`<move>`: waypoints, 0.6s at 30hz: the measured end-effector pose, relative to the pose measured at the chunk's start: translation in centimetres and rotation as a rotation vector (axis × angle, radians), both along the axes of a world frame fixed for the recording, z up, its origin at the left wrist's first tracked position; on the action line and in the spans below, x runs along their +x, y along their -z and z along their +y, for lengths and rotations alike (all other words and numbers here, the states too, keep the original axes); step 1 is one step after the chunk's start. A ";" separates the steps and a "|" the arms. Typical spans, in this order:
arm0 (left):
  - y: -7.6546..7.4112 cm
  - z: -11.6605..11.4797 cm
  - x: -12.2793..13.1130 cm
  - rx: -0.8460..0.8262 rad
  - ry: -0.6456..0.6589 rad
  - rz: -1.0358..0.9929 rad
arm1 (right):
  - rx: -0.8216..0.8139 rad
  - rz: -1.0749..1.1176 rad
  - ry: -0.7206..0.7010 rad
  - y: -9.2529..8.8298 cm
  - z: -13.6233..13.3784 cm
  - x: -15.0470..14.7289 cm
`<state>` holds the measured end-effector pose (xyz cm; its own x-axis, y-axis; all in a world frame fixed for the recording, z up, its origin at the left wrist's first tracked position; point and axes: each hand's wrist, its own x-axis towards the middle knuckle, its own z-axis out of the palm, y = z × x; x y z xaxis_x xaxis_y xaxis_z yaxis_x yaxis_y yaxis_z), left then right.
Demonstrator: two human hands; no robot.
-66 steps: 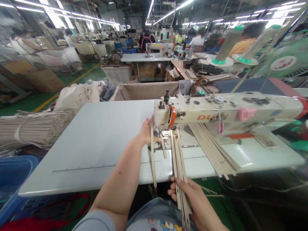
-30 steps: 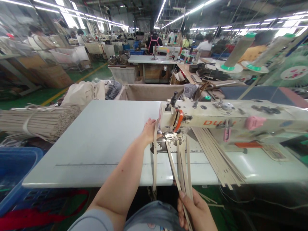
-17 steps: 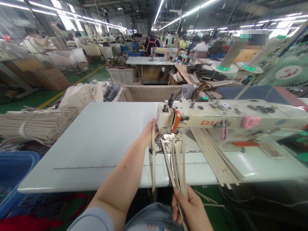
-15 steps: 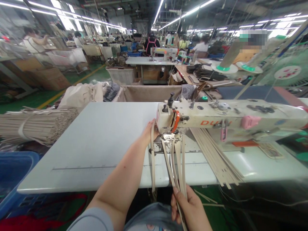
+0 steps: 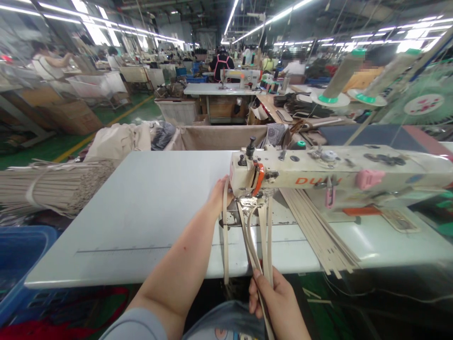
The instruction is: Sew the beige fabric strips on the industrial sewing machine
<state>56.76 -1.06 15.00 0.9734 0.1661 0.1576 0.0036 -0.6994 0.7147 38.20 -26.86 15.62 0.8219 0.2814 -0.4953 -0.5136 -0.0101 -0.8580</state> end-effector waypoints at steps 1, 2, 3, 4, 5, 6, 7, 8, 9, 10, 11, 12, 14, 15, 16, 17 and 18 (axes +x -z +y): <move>-0.1 -0.2 -0.1 -0.001 -0.016 -0.001 | -0.005 -0.002 0.004 0.0 0.1 0.0; -0.2 -0.3 -0.2 -0.004 -0.032 0.003 | -0.010 -0.002 0.007 -0.1 0.1 0.1; -0.3 -0.4 -0.2 -0.011 -0.048 0.009 | -0.014 0.001 0.011 -0.1 0.2 0.1; -0.3 -0.5 -0.3 -0.020 -0.063 0.013 | -0.016 0.005 0.015 -0.1 0.2 0.1; -0.3 -0.5 -0.3 -0.031 -0.075 0.013 | -0.016 0.009 0.019 -0.1 0.2 0.1; -0.3 -0.6 -0.4 -0.042 -0.083 0.011 | -0.014 0.011 0.023 0.0 0.3 0.1; -0.4 -0.6 -0.4 -0.049 -0.090 0.008 | -0.012 0.012 0.026 0.0 0.3 0.1; -0.4 -0.6 -0.5 -0.053 -0.095 0.006 | -0.009 0.012 0.030 0.1 0.3 0.1; -0.4 -0.7 -0.5 -0.057 -0.098 0.004 | -0.006 0.014 0.033 0.2 0.4 0.1; -0.4 -0.7 -0.6 -0.060 -0.101 0.002 | -0.002 0.017 0.038 0.2 0.4 0.1; -0.5 -0.7 -0.6 -0.064 -0.105 -0.002 | 0.001 0.021 0.045 0.2 0.5 0.2; -0.4 -0.7 -0.6 -0.070 -0.110 -0.007 | 0.003 0.024 0.049 0.2 0.5 0.2; -0.3 -0.8 -0.6 -0.087 -0.115 -0.020 | 0.004 0.025 0.060 -0.1 0.7 0.4; -0.2 -0.8 -0.5 -0.092 -0.116 -0.024 | 0.004 0.024 0.066 -0.2 0.9 0.5; -0.1 -0.8 -0.5 -0.094 -0.117 -0.028 | 0.005 0.024 0.073 -0.4 1.0 0.6; 0.0 -0.8 -0.5 -0.092 -0.119 -0.034 | 0.006 0.025 0.079 -0.7 1.1 0.6; 0.2 -0.7 -0.4 -0.087 -0.115 -0.043 | 0.006 0.025 0.086 -0.9 1.3 0.7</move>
